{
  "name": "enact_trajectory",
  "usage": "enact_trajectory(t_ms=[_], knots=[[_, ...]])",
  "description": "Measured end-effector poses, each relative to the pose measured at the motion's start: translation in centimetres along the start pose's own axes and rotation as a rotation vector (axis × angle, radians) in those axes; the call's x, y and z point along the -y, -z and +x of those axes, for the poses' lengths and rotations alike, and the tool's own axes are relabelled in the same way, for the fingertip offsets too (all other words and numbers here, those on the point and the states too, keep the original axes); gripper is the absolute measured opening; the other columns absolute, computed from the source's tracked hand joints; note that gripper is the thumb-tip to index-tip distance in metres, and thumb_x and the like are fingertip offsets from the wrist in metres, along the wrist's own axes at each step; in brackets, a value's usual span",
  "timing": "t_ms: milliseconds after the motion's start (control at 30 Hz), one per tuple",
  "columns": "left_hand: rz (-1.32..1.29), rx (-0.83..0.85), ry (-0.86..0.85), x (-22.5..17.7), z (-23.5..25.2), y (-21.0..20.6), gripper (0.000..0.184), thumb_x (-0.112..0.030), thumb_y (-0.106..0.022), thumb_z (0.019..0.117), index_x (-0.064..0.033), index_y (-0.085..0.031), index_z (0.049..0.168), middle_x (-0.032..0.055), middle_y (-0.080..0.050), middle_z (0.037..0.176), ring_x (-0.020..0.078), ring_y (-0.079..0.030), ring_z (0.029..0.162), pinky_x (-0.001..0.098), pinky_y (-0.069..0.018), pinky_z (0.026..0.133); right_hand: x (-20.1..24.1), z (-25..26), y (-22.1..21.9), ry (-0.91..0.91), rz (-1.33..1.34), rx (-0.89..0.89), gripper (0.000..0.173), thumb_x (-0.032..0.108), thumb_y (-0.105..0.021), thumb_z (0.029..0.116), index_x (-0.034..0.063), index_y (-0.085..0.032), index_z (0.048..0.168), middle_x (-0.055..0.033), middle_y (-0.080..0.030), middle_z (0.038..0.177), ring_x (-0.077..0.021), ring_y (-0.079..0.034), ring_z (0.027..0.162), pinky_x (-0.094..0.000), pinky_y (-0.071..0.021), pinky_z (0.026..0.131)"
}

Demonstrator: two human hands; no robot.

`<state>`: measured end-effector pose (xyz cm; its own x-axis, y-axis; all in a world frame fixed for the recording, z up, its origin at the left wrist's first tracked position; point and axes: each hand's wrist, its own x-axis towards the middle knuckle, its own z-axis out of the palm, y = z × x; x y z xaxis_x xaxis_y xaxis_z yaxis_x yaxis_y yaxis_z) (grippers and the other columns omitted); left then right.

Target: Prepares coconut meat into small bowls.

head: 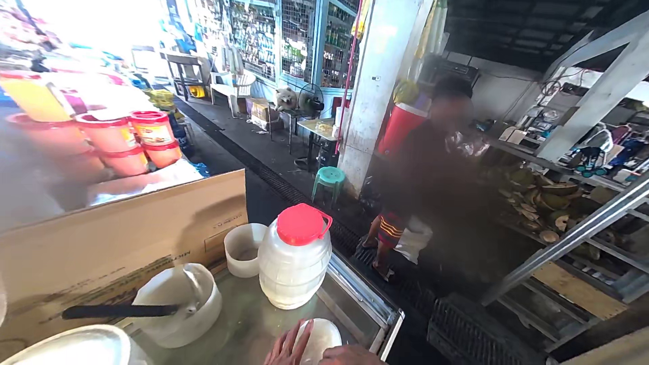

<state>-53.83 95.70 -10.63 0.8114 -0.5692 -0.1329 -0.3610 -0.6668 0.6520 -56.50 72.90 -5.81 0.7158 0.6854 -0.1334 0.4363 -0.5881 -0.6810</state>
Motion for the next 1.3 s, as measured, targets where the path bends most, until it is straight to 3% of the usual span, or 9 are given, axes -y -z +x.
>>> enact_trajectory(t_ms=[233,367,467,600,667,767,900,1133,1300], knots=[[0.064,-0.039,0.103,-1.0,-1.0,-1.0,0.127,-0.067,-0.086,0.0622,-0.0239,-0.025,0.164,0.0188,-0.028,0.166,0.049,-0.038,0.142,0.0655,-0.0442,0.103,-1.4,0.8,1.1,-0.111,-0.076,-0.138,0.031,0.032,-0.053,0.1061,0.0076,-0.073,0.11,-0.0168,-0.068,0.1,-0.0315,-0.069,0.093,-0.0497,-0.0573,0.081],[-0.178,-0.249,0.007,1.2,-1.7,-2.1,0.099,-0.035,-0.08,0.0789,-0.0078,-0.032,0.161,0.0201,-0.038,0.16,0.0511,-0.042,0.138,0.0702,-0.0395,0.104,-0.1,1.5,-1.9,0.103,0.005,-0.317,0.022,0.02,-0.063,0.1012,0.0011,-0.074,0.102,-0.0176,-0.07,0.094,-0.0304,-0.07,0.091,-0.0452,-0.0589,0.082],[-0.473,-0.361,-0.007,2.8,-1.0,-3.0,0.066,-0.017,-0.051,0.0946,-0.0082,-0.037,0.158,0.0124,-0.044,0.159,0.0353,-0.039,0.146,0.0586,-0.0283,0.119,0.2,0.5,-2.3,0.2,-0.016,-0.243,0.023,0.022,-0.063,0.1024,0.0017,-0.073,0.104,-0.017,-0.069,0.097,-0.0299,-0.069,0.093,-0.0445,-0.0587,0.084],[-0.516,-0.335,0.127,1.7,0.7,-1.4,0.052,-0.032,-0.036,0.1078,-0.0105,-0.046,0.154,0.016,-0.055,0.147,0.0305,-0.047,0.14,0.0519,-0.0316,0.12,-0.1,-2.0,-1.9,0.102,-0.02,-0.174,0.024,0.026,-0.063,0.1023,0.0075,-0.075,0.112,-0.0113,-0.073,0.105,-0.0219,-0.07,0.1,-0.0397,-0.0587,0.09],[-0.482,-0.3,0.161,1.9,1.4,-1.6,0.052,-0.036,-0.035,0.1088,-0.0123,-0.048,0.154,0.0176,-0.056,0.146,0.0338,-0.047,0.14,0.0544,-0.0328,0.118,-0.3,-2.6,-0.6,-0.048,-0.007,-0.19,0.025,0.026,-0.064,0.1015,0.0095,-0.077,0.115,-0.0086,-0.075,0.114,-0.0166,-0.07,0.107,-0.0371,-0.0568,0.099],[-0.433,-0.277,0.227,2.3,1.3,-2.2,0.053,-0.045,-0.033,0.108,-0.0211,-0.053,0.15,0.0106,-0.054,0.149,0.0327,-0.045,0.142,0.0623,-0.0309,0.115,-0.5,-1.1,-0.2,-0.193,-0.048,-0.254,0.028,0.029,-0.062,0.1016,0.0093,-0.076,0.115,-0.0094,-0.074,0.11,-0.0171,-0.071,0.101,-0.0382,-0.0581,0.094],[-0.441,-0.233,0.255,2.1,1.5,-1.7,0.054,-0.046,-0.03,0.1092,-0.0199,-0.054,0.149,0.0104,-0.055,0.149,0.0326,-0.044,0.143,0.064,-0.027,0.117,-0.1,1.7,-2.6,-0.115,-0.057,-0.339,0.031,0.034,-0.06,0.1024,0.0076,-0.076,0.109,-0.0106,-0.072,0.1,-0.018,-0.07,0.091,-0.0367,-0.059,0.084],[-0.438,-0.261,0.213,2.8,1.9,-2.5,0.05,-0.043,-0.032,0.11,-0.022,-0.056,0.148,0.0069,-0.059,0.145,0.0299,-0.047,0.14,0.0627,-0.0316,0.114,1.1,-0.8,-0.8,-0.055,-0.121,-0.012,0.036,0.041,-0.055,0.1045,0.0129,-0.075,0.115,-0.0094,-0.071,0.098,-0.0209,-0.069,0.088,-0.0411,-0.0587,0.08],[-0.41,-0.274,0.212,3.2,1.6,-2.9,0.054,-0.047,-0.027,0.1083,-0.0228,-0.056,0.147,0.0044,-0.057,0.147,0.0276,-0.046,0.141,0.0614,-0.0309,0.116,-1.3,-0.1,-0.5,-0.183,-0.069,-0.214,0.032,0.037,-0.056,0.1043,0.0142,-0.076,0.115,-0.0076,-0.072,0.104,-0.0186,-0.07,0.095,-0.0414,-0.0585,0.086]])
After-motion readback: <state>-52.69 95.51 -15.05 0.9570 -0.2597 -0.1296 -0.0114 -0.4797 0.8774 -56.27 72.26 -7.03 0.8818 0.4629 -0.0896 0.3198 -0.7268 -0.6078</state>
